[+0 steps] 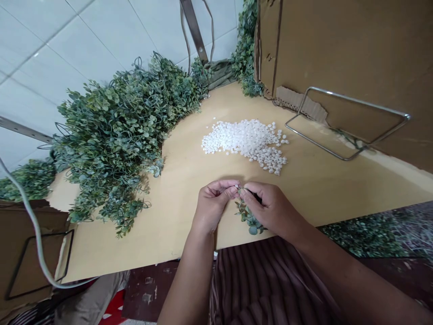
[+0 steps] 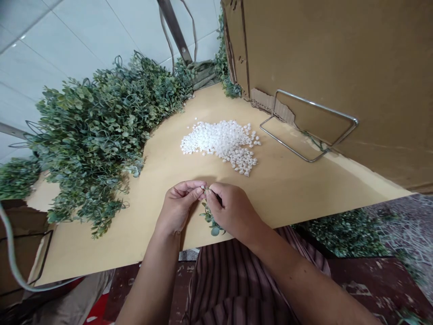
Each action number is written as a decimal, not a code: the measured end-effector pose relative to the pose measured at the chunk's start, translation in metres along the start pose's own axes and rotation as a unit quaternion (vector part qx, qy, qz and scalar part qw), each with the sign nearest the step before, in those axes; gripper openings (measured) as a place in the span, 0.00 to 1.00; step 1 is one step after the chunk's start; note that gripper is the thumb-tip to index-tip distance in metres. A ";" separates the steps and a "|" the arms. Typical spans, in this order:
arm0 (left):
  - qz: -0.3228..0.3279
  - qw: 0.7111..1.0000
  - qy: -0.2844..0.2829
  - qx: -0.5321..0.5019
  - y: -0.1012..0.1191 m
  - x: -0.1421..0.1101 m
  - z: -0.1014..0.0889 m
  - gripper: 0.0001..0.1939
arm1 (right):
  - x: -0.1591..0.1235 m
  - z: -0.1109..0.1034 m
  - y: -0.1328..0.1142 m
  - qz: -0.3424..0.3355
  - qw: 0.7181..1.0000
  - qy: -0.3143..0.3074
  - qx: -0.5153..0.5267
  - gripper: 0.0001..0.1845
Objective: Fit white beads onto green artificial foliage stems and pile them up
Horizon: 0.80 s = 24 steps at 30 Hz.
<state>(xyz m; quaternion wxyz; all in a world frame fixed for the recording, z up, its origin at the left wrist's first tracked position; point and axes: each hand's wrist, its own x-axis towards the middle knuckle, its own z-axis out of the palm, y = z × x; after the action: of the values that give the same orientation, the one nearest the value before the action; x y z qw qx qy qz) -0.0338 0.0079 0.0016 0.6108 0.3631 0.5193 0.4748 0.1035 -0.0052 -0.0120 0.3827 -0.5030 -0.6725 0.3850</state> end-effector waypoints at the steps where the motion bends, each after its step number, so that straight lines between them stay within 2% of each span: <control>1: -0.002 1.000 -0.001 -0.001 0.000 0.000 0.000 0.12 | 0.000 0.000 0.000 -0.001 1.000 0.002 0.000 0.18; 11: -0.014 1.000 -0.007 0.009 -0.001 0.000 0.000 0.11 | 0.000 -0.001 0.001 0.003 1.000 0.001 -0.004 0.17; 24: -0.029 0.996 -0.064 0.048 0.002 0.005 -0.001 0.15 | -0.002 0.001 0.003 -0.006 1.000 0.018 0.010 0.16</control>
<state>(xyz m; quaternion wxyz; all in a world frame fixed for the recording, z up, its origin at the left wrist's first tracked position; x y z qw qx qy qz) -0.0356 0.0128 0.0020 0.6383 0.4067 0.5114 0.4070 0.1041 -0.0067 -0.0153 0.4021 -0.5020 -0.6646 0.3803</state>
